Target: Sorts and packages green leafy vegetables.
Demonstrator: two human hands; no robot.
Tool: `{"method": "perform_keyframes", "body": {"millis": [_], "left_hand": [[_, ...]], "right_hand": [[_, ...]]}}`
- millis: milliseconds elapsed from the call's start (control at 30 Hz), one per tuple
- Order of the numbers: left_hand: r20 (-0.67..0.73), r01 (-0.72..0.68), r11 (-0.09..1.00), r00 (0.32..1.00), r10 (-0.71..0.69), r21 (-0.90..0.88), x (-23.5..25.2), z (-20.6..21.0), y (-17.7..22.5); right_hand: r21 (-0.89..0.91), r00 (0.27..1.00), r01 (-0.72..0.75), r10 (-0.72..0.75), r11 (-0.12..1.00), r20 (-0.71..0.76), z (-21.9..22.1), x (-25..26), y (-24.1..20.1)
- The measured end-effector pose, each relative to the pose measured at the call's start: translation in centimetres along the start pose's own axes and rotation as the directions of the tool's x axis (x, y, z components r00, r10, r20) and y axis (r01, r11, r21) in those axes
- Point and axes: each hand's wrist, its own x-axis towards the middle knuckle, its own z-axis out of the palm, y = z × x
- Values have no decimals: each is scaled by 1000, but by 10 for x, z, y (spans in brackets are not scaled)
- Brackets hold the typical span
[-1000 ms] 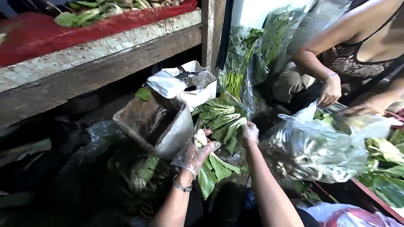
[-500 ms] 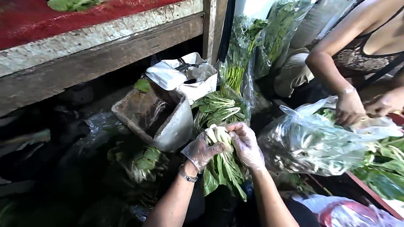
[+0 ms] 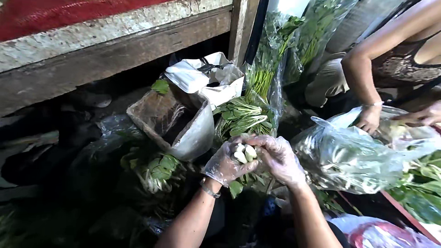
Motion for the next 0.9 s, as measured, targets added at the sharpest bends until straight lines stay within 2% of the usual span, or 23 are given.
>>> {"method": "perform_keyframes", "body": {"millis": [33,67,100,133,200,267,333,367,433,467,500,533,567,633,667,733,767,833,900], "left_hand": [[-40,49,998,998,-47,29,1,1,3],[-57,111,991,993,-107,77,2,2,8],[-43,172,976,985,-168,131,5,3,13],[-14,233,951,972,-235,201,6,5,18],[63,290,876,939,-339,386,3,9,22],[101,283,840,925,-367,463,-1,15,27],[199,258,894,917,-346,365,-2,17,19],[294,241,920,896,-333,309,-2,14,18],[528,271,925,762,-375,266,3,2,26],[597,299,920,700,-392,254,4,-2,29],[623,332,918,678,-391,215,2,-4,27],[633,363,919,677,-375,156,1,-6,25],[632,350,933,706,-321,83,-1,-9,21],[590,221,971,798,-126,-92,-4,-13,8],[562,200,960,825,-57,-196,-5,-12,0],[487,236,865,873,11,-443,-3,-7,-9],[425,227,828,905,16,-514,-1,-4,-8],[392,219,820,920,7,-529,1,-5,-10],[415,195,846,909,33,-495,-5,-8,-10]], "right_hand": [[89,995,-64,56,994,86,-9,0,-2],[95,986,-122,109,988,126,-15,1,-6],[-11,982,-160,160,987,103,-16,2,-13],[-190,979,-188,200,964,46,-13,4,-20],[-488,942,-279,336,827,30,2,12,-37],[-635,862,-352,503,687,66,18,21,-45],[-630,839,-384,540,675,69,19,20,-42],[-596,819,-409,566,691,93,14,19,-42],[-478,804,-419,560,772,199,1,10,-38],[-432,823,-374,509,820,254,-4,3,-35],[-388,852,-319,441,864,281,-5,-1,-32],[-342,880,-280,382,897,281,-4,-4,-29],[-305,895,-276,359,911,264,-3,-4,-27],[-255,905,-333,383,908,182,-2,-2,-23],[-219,899,-386,419,896,130,-1,-1,-20],[-91,870,-480,487,872,80,-4,0,-14],[-8,879,-471,470,882,78,-7,0,-10],[98,903,-423,410,901,131,-13,1,-8],[29,909,-385,373,923,186,-14,5,-12]]}}
